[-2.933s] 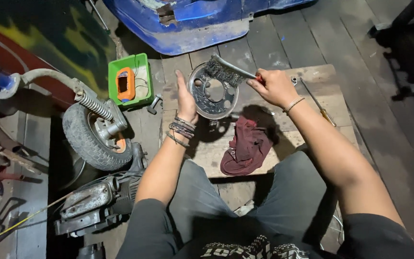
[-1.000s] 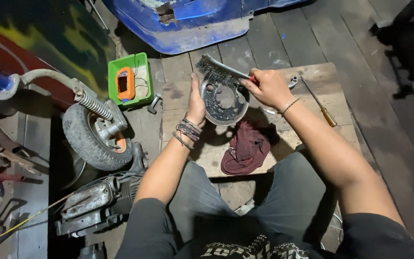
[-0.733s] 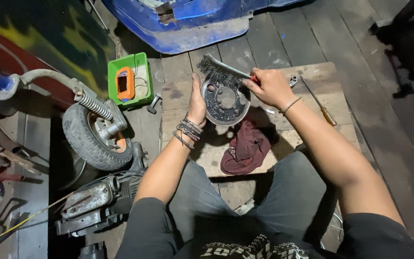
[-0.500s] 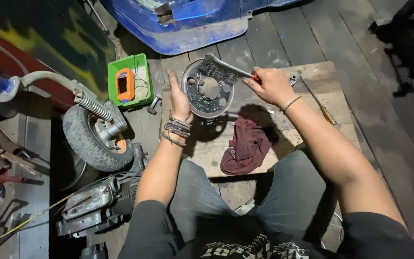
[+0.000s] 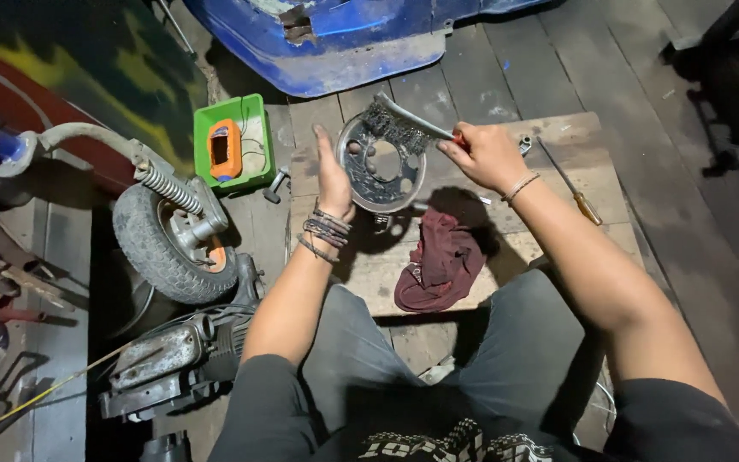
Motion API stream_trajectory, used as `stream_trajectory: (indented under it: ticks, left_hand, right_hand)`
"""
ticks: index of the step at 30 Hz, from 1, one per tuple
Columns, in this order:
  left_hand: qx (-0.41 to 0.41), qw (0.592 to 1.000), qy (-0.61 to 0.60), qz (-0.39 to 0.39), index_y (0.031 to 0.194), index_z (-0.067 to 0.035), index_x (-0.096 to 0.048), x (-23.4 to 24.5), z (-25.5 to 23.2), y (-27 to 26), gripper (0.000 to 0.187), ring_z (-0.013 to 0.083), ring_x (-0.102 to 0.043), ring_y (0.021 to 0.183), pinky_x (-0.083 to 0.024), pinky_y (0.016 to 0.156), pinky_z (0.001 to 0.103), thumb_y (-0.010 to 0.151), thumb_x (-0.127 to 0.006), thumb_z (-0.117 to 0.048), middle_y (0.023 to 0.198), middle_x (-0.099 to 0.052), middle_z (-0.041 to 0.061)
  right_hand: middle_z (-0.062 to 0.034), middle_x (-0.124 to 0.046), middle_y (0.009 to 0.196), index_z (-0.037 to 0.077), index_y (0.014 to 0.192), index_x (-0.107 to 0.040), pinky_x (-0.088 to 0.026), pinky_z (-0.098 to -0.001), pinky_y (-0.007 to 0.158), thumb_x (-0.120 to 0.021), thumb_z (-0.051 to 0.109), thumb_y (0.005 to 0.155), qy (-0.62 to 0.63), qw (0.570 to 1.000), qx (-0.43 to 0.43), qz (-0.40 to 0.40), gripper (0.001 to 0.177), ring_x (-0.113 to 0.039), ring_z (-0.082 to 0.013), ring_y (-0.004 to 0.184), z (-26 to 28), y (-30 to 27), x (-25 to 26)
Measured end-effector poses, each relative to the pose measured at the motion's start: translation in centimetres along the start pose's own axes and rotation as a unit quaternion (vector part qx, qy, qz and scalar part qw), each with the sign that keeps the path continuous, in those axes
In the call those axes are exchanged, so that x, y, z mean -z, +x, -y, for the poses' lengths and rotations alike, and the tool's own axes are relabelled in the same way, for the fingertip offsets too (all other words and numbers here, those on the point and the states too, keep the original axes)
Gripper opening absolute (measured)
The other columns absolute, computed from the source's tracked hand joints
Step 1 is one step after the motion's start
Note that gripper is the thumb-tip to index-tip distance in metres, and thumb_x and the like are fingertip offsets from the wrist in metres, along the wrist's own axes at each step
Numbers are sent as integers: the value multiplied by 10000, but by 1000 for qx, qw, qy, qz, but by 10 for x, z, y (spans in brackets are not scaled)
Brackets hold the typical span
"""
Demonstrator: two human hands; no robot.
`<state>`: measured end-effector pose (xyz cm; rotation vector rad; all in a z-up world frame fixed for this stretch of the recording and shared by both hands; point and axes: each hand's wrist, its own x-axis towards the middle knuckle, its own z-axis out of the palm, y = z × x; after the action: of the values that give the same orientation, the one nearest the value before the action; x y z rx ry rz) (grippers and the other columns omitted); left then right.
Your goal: Cleaning a circular motorcycle component using a wire brush and a rag to remove dirt and rust.
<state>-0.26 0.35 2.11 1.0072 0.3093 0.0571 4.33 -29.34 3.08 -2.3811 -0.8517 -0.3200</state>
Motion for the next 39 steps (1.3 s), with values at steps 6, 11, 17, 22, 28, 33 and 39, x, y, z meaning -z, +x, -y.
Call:
stream_trajectory:
  ticks: [6,11,17,22,28,33,39]
  left_hand:
    - [7,999,28,32,819,-97,-656,-40,21,-34,723,225,-727,540,-598,435,271,941,-399,-761,748,-754,177]
    - [-20,1000,2,0,946,-161,-662,-15,9,-7,688,189,-737,588,-623,503,269,899,-409,-798,778,-754,106]
    - [-25,1000,8,1,990,-167,-696,-3,29,5,654,163,-742,607,-633,523,246,938,-402,-749,783,-756,76]
    - [-53,985,160,-19,1484,-28,-514,-44,17,-42,805,266,-455,1396,-308,1223,425,1030,-410,-685,1480,-525,216]
    - [-57,994,-70,-55,1465,-167,-551,1,-3,-11,706,201,-649,1187,-545,1032,401,1006,-433,-691,1337,-665,98]
    - [-123,987,-59,-88,1658,-161,-118,42,13,16,902,326,-121,1550,-125,1276,494,1030,-406,-741,1697,-105,169]
    - [-91,988,-107,-60,1309,-105,-635,78,44,67,771,284,-640,1160,-541,995,437,942,-531,-776,1255,-666,186]
  right_hand:
    - [-162,-632,648,88,895,-628,-531,-444,666,-675,376,1013,39,999,11,-22,315,-692,-408,722,6,8,-14]
    - [-159,-631,648,84,903,-626,-531,-444,667,-658,382,1026,16,1000,3,-14,324,-691,-403,720,-6,1,-4]
    - [-184,-641,669,69,937,-637,-531,-469,665,-658,386,1019,12,1000,11,-18,328,-690,-423,732,7,5,-10]
    - [-170,-650,685,81,965,-652,-537,-466,663,-675,389,1004,15,999,24,-36,312,-700,-406,745,9,8,-16]
    - [-166,-630,638,67,874,-634,-523,-460,680,-674,378,1010,9,1000,-25,2,342,-683,-419,703,-11,-2,1]
    - [-152,-580,628,100,859,-619,-496,-439,661,-657,441,1065,72,994,-78,-24,400,-654,-421,698,-35,-2,-17]
    - [-165,-547,583,84,775,-576,-478,-433,628,-685,397,1057,76,992,-84,-53,435,-626,-436,651,-23,0,-15]
